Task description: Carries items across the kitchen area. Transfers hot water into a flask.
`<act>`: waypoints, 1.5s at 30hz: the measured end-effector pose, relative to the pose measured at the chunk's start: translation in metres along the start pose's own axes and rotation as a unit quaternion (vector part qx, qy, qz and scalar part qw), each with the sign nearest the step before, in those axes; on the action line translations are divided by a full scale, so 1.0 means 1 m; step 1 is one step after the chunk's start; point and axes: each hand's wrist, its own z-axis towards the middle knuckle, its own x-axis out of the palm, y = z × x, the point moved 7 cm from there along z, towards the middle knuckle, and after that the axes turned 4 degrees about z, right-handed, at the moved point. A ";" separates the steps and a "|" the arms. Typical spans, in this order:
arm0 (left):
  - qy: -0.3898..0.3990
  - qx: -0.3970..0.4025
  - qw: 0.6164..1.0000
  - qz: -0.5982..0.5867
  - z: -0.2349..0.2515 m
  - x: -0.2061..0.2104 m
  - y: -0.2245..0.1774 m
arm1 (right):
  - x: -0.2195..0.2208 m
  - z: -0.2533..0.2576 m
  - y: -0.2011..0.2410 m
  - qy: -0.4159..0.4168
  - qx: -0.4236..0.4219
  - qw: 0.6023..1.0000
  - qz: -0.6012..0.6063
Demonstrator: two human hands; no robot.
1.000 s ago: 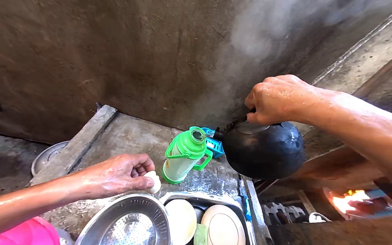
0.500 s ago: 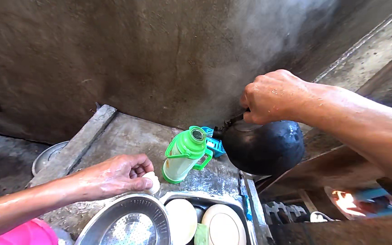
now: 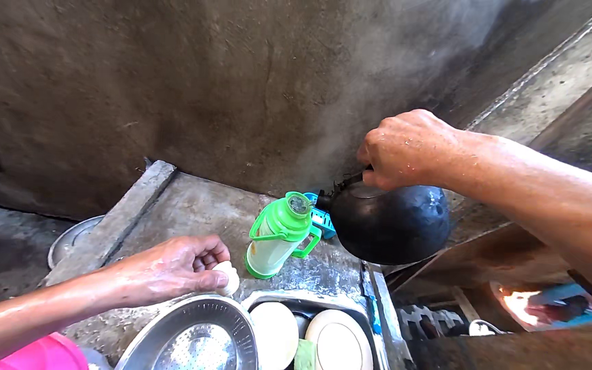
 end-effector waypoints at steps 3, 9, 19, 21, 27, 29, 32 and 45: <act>0.001 0.004 1.000 -0.001 0.001 0.000 -0.003 | 0.004 -0.002 -0.002 0.000 0.007 1.000 0.009; 0.005 0.008 1.000 0.006 0.005 0.002 -0.009 | 0.010 -0.006 -0.002 0.000 0.011 1.000 0.020; -0.027 0.074 0.995 0.059 0.022 -0.009 -0.033 | 0.042 -0.030 -0.020 0.033 0.047 0.996 0.067; -0.030 0.074 0.995 0.064 0.026 -0.009 -0.039 | 0.052 -0.037 -0.016 0.056 0.056 0.994 0.073; 0.007 0.071 0.997 -0.002 0.034 0.014 -0.040 | 0.099 -0.062 -0.006 0.113 0.092 0.981 0.130; 0.032 0.069 0.997 0.004 0.036 0.026 -0.040 | 0.118 -0.071 -0.001 0.150 0.109 0.973 0.139; 0.054 0.068 0.996 0.027 0.037 0.040 -0.046 | 0.137 -0.082 0.012 0.169 0.112 0.968 0.147; -0.038 -0.122 0.915 -0.383 0.077 0.148 -0.043 | 0.218 -0.141 -0.013 0.089 0.184 0.933 0.296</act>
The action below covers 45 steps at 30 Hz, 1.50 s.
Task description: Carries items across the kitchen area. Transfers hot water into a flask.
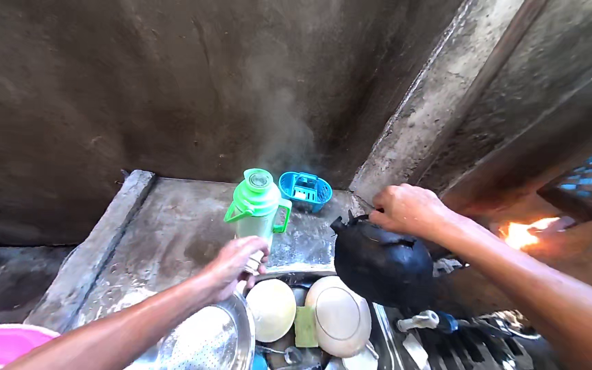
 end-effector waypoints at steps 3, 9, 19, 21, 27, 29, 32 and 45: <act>-0.051 0.040 0.998 -0.002 0.029 0.026 0.011 | 0.003 -0.016 -0.023 -0.065 0.015 0.995 0.080; -0.186 0.080 0.978 0.049 0.099 0.055 0.019 | 0.005 -0.046 -0.040 -0.092 0.037 0.983 0.155; -0.199 0.076 0.976 0.054 0.124 0.057 -0.018 | 0.019 -0.079 -0.063 -0.085 0.047 0.974 0.205; -0.220 0.067 0.973 0.033 0.122 0.051 -0.027 | 0.020 -0.081 -0.063 -0.097 0.038 0.974 0.203; -0.259 0.044 0.961 -0.090 0.122 0.001 -0.065 | 0.023 -0.078 -0.061 -0.092 0.044 0.973 0.206; -0.271 0.044 0.956 -0.107 0.121 -0.018 -0.072 | 0.022 -0.075 -0.059 -0.093 0.042 0.974 0.201; -0.276 0.048 0.953 -0.111 0.120 -0.032 -0.072 | 0.020 -0.068 -0.058 -0.090 0.048 0.976 0.193; -0.214 0.080 0.968 -0.108 0.075 0.000 -0.021 | 0.023 -0.063 -0.048 -0.075 0.045 0.977 0.194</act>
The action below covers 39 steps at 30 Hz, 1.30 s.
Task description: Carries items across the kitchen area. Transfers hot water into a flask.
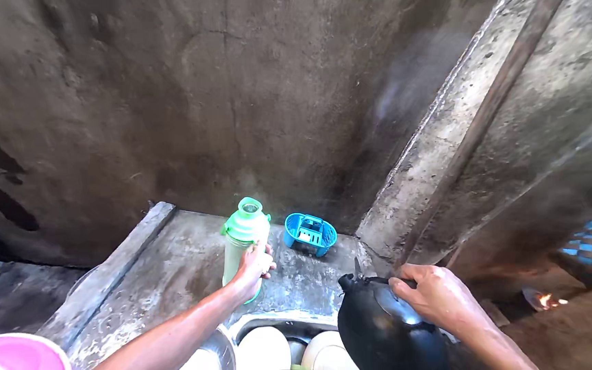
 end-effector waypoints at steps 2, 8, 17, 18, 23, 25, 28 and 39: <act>0.001 0.001 1.000 0.007 -0.006 -0.002 0.005 | 0.001 -0.002 0.001 0.007 -0.002 1.000 0.000; 0.029 -0.027 0.998 0.053 -0.023 0.000 0.025 | 0.006 -0.012 0.007 0.024 -0.006 1.000 -0.002; 0.050 -0.011 0.988 0.149 -0.032 -0.010 0.027 | 0.026 -0.029 0.017 0.002 -0.044 0.998 0.042; 0.052 -0.002 0.982 0.182 -0.037 -0.016 0.026 | 0.030 -0.031 0.017 -0.005 -0.052 0.997 0.052; -0.010 0.056 0.987 0.149 -0.069 -0.067 0.013 | 0.042 -0.042 0.026 -0.007 -0.078 0.995 0.070; -0.074 0.064 0.995 0.014 -0.070 -0.085 -0.005 | 0.046 -0.047 0.033 -0.006 -0.097 0.993 0.065; -0.075 0.071 0.983 -0.151 -0.059 -0.099 -0.040 | 0.051 -0.052 0.050 -0.008 -0.131 0.990 0.043; 0.016 0.316 0.795 0.518 0.006 -0.023 -0.155 | 0.080 -0.062 0.071 0.029 -0.165 0.983 0.077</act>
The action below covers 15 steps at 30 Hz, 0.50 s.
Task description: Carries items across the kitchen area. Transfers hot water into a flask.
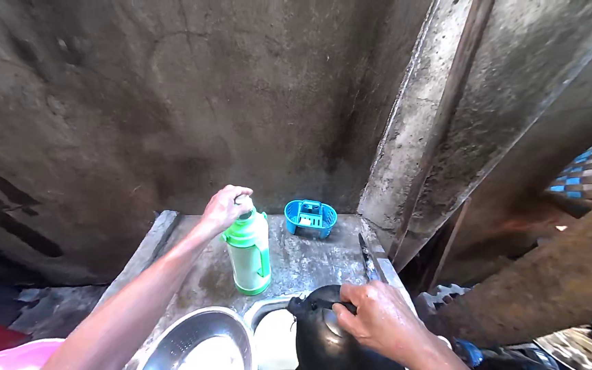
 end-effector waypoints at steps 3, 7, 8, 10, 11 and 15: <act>0.049 0.017 0.994 0.099 0.009 0.007 -0.008 | 0.003 -0.008 0.001 -0.019 -0.007 1.000 0.015; 0.080 0.027 0.983 0.161 0.010 0.007 -0.012 | 0.004 -0.019 0.001 -0.049 -0.015 0.999 0.011; 0.092 0.026 0.980 0.174 0.011 0.007 -0.011 | 0.004 -0.022 0.000 -0.051 -0.013 0.999 0.011; 0.113 0.027 0.976 0.186 0.010 0.005 -0.009 | 0.005 -0.027 -0.002 -0.058 -0.010 0.998 0.006; 0.118 0.025 0.974 0.192 0.009 0.002 -0.008 | 0.005 -0.030 -0.004 -0.062 -0.008 0.998 0.002; 0.077 0.036 0.969 0.231 0.002 -0.014 -0.014 | 0.002 -0.042 -0.009 -0.068 0.001 0.998 0.003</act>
